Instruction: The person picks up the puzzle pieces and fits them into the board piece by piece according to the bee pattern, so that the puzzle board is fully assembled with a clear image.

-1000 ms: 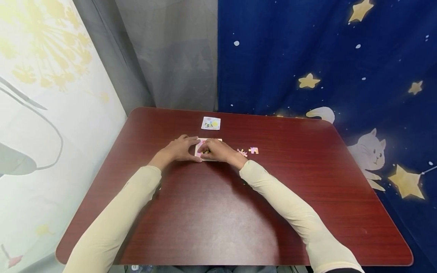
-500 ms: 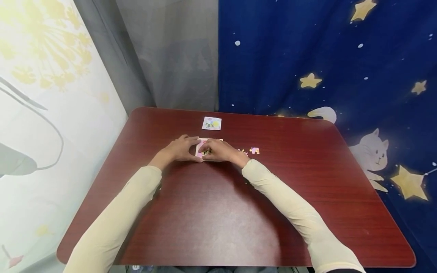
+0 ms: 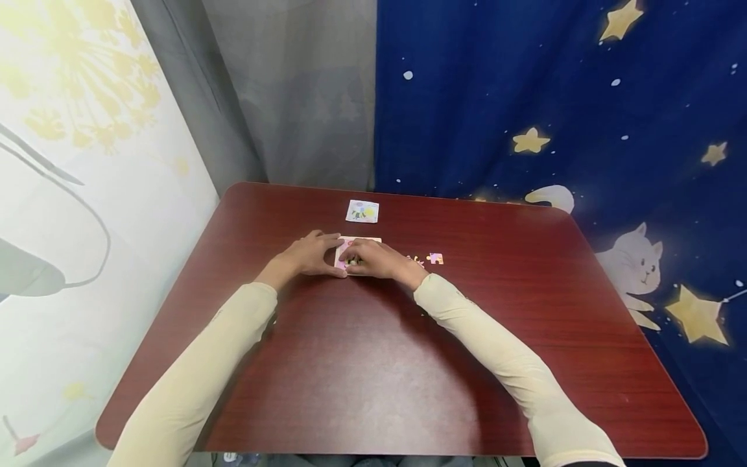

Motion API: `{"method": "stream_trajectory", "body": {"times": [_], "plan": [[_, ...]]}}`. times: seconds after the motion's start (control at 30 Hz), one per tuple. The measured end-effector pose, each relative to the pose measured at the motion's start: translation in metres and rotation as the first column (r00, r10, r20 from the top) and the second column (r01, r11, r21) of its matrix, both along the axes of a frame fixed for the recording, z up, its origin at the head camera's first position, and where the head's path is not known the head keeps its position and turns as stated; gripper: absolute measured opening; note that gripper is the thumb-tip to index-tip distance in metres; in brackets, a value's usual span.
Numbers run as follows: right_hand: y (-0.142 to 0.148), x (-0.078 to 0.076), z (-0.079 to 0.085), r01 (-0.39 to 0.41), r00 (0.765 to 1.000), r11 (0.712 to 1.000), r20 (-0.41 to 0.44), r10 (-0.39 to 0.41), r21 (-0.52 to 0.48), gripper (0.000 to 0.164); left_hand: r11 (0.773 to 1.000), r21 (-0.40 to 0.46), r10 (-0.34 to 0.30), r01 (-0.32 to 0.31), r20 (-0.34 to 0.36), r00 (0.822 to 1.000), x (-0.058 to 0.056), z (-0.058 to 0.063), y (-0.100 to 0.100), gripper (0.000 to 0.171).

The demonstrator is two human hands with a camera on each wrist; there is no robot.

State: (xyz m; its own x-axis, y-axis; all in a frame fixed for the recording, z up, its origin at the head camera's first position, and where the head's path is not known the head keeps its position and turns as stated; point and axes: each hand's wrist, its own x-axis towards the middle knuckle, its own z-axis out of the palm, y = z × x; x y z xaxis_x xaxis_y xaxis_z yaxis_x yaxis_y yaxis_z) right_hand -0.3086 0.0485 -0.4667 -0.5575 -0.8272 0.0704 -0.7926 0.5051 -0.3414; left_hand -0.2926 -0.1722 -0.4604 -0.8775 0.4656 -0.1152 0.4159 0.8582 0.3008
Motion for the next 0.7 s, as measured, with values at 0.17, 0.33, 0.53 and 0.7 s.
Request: {"method": "stream_trajectory", "body": {"times": [0.17,0.33,0.53,0.7], "plan": [[-0.0006,-0.0003,0.0006,0.019,1.0,1.0,-0.005,-0.019,0.002,0.023,1.0,-0.005,-0.008,0.008,0.001,1.0,-0.0006,0.0004,-0.0004,0.102],[-0.0029,-0.0005,0.0003,0.047,0.999,0.999,-0.005,-0.047,0.0,0.02,1.0,0.0,-0.026,0.026,0.018,0.999,-0.0011,0.0017,-0.0026,0.102],[-0.0047,0.0002,0.0005,0.061,0.998,0.998,-0.011,-0.061,-0.012,0.018,0.999,0.003,-0.043,0.043,0.029,0.999,-0.0029,0.0047,-0.0055,0.102],[-0.0037,0.0002,-0.001,0.062,0.998,0.998,-0.014,-0.062,-0.021,0.018,0.999,-0.007,-0.052,0.052,0.031,0.998,-0.0038,0.0044,-0.0058,0.101]]}}
